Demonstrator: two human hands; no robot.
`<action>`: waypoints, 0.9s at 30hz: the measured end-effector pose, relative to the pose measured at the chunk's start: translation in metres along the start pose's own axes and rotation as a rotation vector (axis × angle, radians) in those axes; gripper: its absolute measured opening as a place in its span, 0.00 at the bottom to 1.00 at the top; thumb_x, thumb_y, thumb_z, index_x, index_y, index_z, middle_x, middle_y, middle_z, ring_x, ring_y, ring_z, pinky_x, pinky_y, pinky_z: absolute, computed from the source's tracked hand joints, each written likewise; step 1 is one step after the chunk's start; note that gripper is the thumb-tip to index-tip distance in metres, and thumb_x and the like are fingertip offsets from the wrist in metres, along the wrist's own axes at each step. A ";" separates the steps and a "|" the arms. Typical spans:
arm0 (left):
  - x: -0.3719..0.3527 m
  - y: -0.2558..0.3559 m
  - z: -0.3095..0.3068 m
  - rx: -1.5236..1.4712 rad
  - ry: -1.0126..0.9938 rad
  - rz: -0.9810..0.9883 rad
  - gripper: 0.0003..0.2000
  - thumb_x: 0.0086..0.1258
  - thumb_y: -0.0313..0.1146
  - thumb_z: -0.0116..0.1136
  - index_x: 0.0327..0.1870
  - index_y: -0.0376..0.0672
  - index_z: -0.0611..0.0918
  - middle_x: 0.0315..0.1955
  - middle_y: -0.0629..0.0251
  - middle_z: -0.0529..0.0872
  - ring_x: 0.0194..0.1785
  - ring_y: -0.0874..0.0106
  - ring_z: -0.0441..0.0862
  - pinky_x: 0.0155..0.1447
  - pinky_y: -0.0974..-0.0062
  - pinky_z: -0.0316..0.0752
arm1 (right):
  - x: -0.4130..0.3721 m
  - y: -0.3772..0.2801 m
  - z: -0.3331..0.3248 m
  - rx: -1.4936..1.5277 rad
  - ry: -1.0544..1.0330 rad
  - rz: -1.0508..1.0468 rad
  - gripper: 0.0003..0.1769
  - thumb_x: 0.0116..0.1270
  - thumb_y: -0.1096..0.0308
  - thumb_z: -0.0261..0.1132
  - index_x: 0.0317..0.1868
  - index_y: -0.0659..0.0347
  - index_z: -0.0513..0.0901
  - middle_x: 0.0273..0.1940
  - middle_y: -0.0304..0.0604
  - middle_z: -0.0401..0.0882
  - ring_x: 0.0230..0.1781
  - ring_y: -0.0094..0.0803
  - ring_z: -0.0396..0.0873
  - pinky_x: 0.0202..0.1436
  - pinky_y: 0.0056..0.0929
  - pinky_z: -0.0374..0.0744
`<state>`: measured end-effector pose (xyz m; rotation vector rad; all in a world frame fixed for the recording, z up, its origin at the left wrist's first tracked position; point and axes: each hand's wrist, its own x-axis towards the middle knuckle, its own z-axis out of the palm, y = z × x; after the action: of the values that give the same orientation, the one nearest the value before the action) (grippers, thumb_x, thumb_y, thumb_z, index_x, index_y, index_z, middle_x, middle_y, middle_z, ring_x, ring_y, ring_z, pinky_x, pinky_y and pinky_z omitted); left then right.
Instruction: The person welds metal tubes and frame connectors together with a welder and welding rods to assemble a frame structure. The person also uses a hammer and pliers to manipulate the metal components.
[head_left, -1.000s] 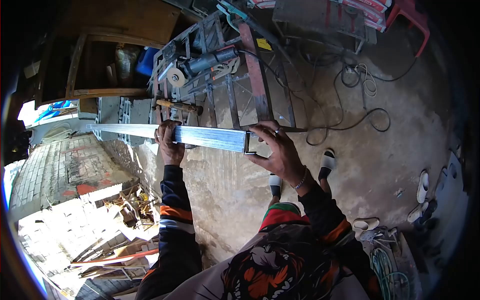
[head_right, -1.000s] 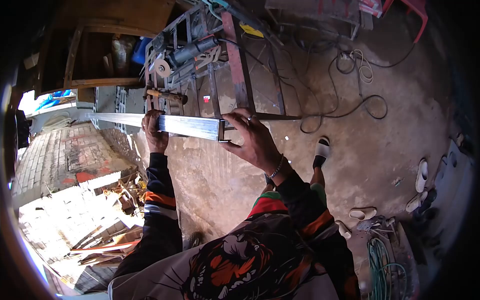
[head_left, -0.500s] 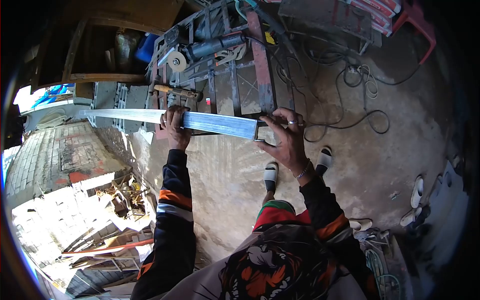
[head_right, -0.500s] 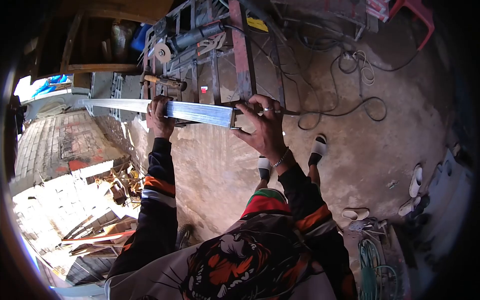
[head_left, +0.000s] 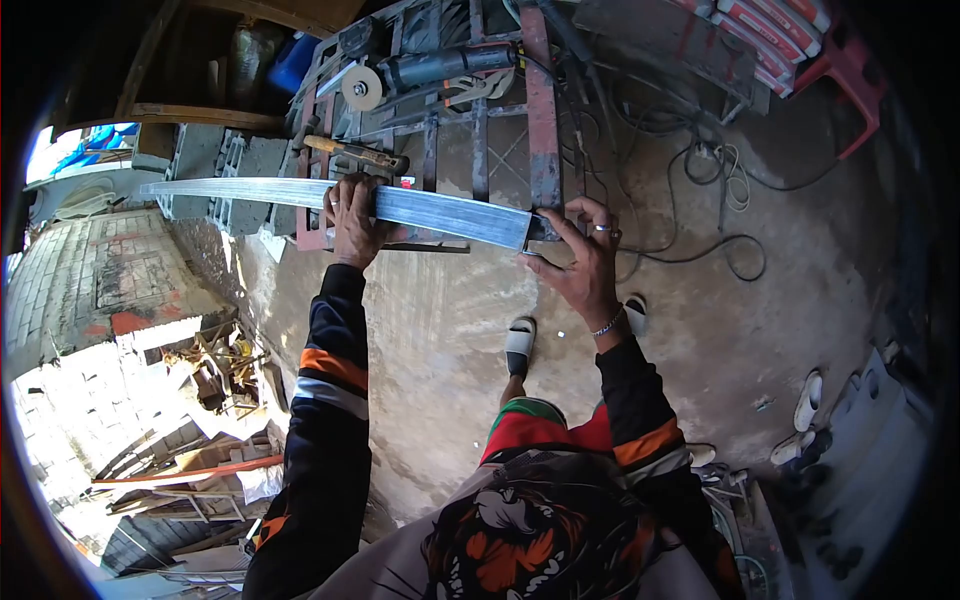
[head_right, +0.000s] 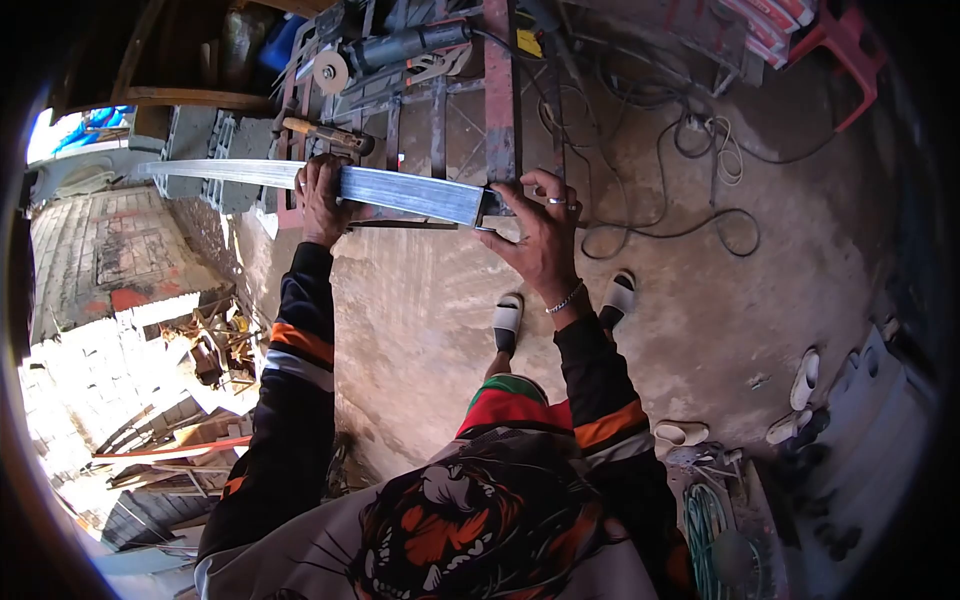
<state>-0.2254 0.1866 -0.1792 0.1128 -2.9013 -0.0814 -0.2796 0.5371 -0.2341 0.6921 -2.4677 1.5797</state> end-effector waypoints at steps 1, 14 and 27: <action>-0.002 0.000 -0.002 -0.002 0.003 -0.007 0.33 0.43 0.32 0.75 0.56 0.53 0.76 0.58 0.62 0.73 0.67 0.57 0.66 0.71 0.52 0.50 | 0.000 0.000 0.000 -0.009 0.007 -0.013 0.34 0.41 0.53 0.83 0.53 0.49 0.86 0.54 0.36 0.69 0.54 0.36 0.66 0.58 0.41 0.64; 0.001 0.000 -0.019 0.015 -0.076 0.133 0.36 0.51 0.40 0.73 0.64 0.45 0.72 0.62 0.51 0.70 0.68 0.49 0.64 0.73 0.50 0.52 | 0.000 0.003 0.004 0.042 0.034 -0.029 0.35 0.41 0.56 0.84 0.54 0.51 0.86 0.52 0.38 0.70 0.56 0.35 0.70 0.58 0.38 0.67; 0.003 0.013 -0.030 -0.029 -0.131 0.065 0.37 0.49 0.32 0.74 0.65 0.48 0.73 0.62 0.54 0.70 0.68 0.50 0.65 0.72 0.51 0.55 | 0.004 0.006 0.000 0.059 -0.019 -0.025 0.36 0.40 0.56 0.84 0.55 0.50 0.86 0.53 0.36 0.70 0.56 0.32 0.72 0.60 0.38 0.66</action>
<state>-0.2222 0.1981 -0.1490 0.0089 -3.0304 -0.1235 -0.2859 0.5384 -0.2376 0.7470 -2.4247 1.6501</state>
